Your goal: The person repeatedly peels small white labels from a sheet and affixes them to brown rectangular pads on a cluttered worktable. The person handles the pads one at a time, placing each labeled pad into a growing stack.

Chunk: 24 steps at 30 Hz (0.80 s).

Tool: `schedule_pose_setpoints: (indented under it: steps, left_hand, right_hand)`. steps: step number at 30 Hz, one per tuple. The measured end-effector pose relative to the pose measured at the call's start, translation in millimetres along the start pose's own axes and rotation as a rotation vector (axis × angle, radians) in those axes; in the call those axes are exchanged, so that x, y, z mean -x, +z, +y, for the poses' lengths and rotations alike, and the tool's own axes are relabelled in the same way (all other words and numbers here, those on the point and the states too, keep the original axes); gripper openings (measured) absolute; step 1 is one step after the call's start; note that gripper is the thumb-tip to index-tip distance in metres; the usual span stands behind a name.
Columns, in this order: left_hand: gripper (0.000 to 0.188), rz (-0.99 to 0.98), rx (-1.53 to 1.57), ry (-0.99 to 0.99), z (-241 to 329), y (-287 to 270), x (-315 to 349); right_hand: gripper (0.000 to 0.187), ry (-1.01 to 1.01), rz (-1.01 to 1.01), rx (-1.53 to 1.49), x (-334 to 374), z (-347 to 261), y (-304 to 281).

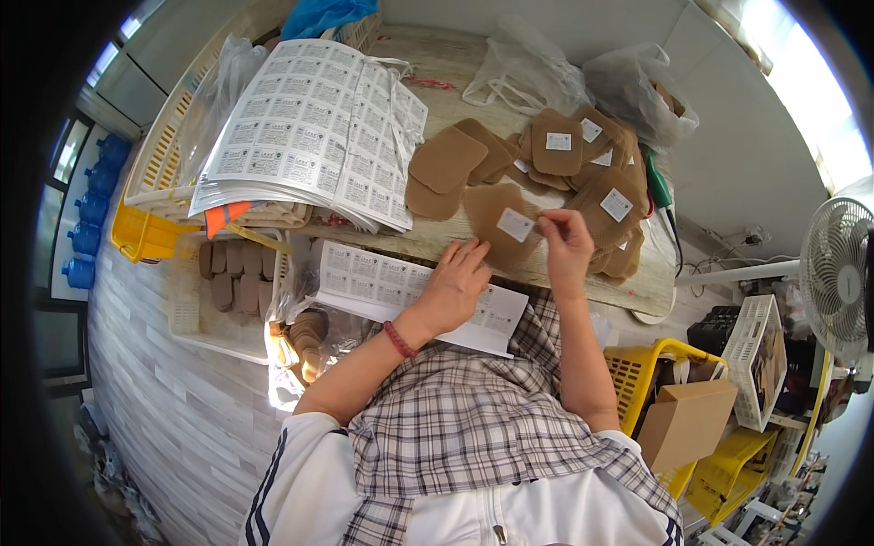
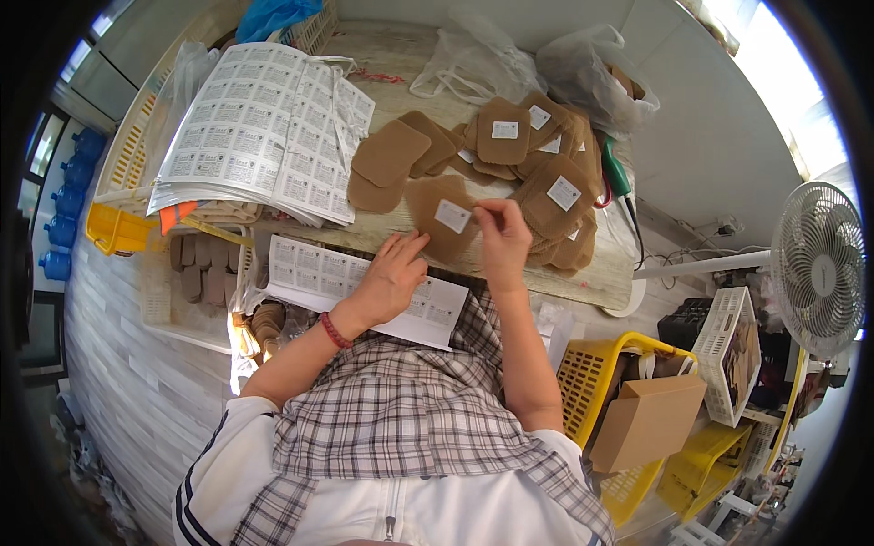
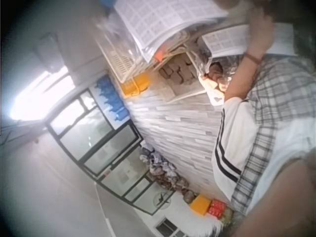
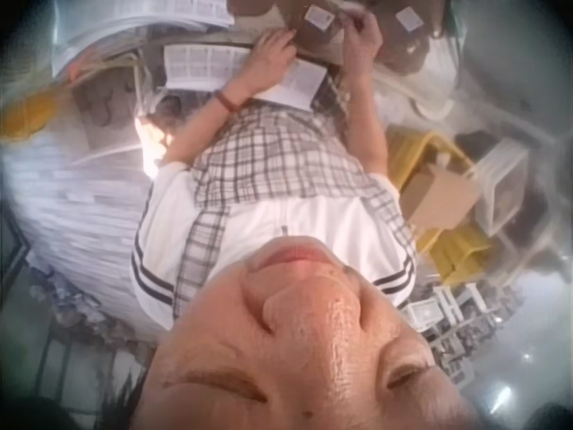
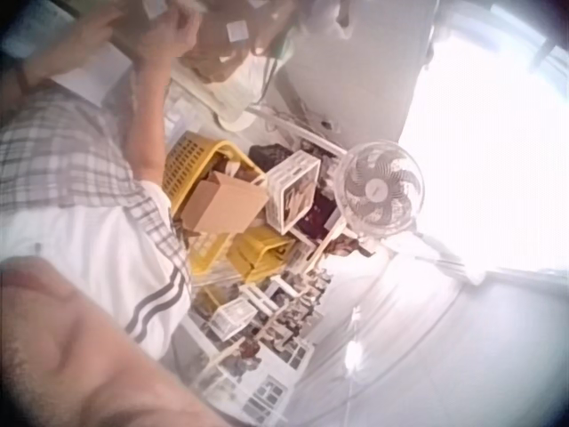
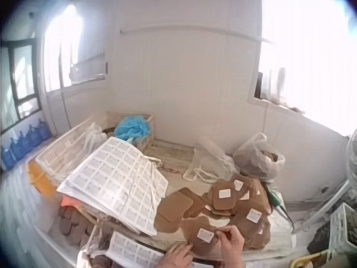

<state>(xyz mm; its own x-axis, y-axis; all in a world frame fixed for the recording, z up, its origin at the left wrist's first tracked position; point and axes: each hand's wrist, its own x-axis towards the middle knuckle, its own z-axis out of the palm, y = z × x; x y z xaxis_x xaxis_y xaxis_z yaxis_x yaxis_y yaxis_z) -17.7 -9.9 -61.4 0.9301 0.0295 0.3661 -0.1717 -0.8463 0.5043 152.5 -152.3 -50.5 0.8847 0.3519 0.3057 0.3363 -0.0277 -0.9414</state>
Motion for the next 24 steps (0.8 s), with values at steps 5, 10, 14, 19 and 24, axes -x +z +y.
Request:
schedule_pose_setpoints:
  steps: [5,10,14,19,24]
  left_hand:
    - [0.013,-0.046,-0.006,-0.020,-1.7,3.9,2.3]
    - [0.011,-0.033,-0.007,-0.010,-1.5,3.0,0.2]
    - [0.007,-0.061,-0.028,-0.005,-4.4,1.8,1.5]
    - [0.006,0.010,0.020,-0.026,4.4,-8.1,0.4]
    - [0.006,0.073,0.083,-0.063,15.7,-14.2,4.3]
  right_hand:
    - [0.009,0.013,0.185,-0.101,-22.9,-16.0,-48.7]
    - [0.011,0.003,0.244,-0.087,-45.3,-3.3,-80.9]
    - [0.021,-0.156,0.333,0.445,-69.3,0.2,-104.3]
    - [0.027,-0.603,0.097,0.777,-57.1,-26.2,-73.0]
    - [0.019,-0.290,-0.315,0.671,8.0,1.5,-1.2]
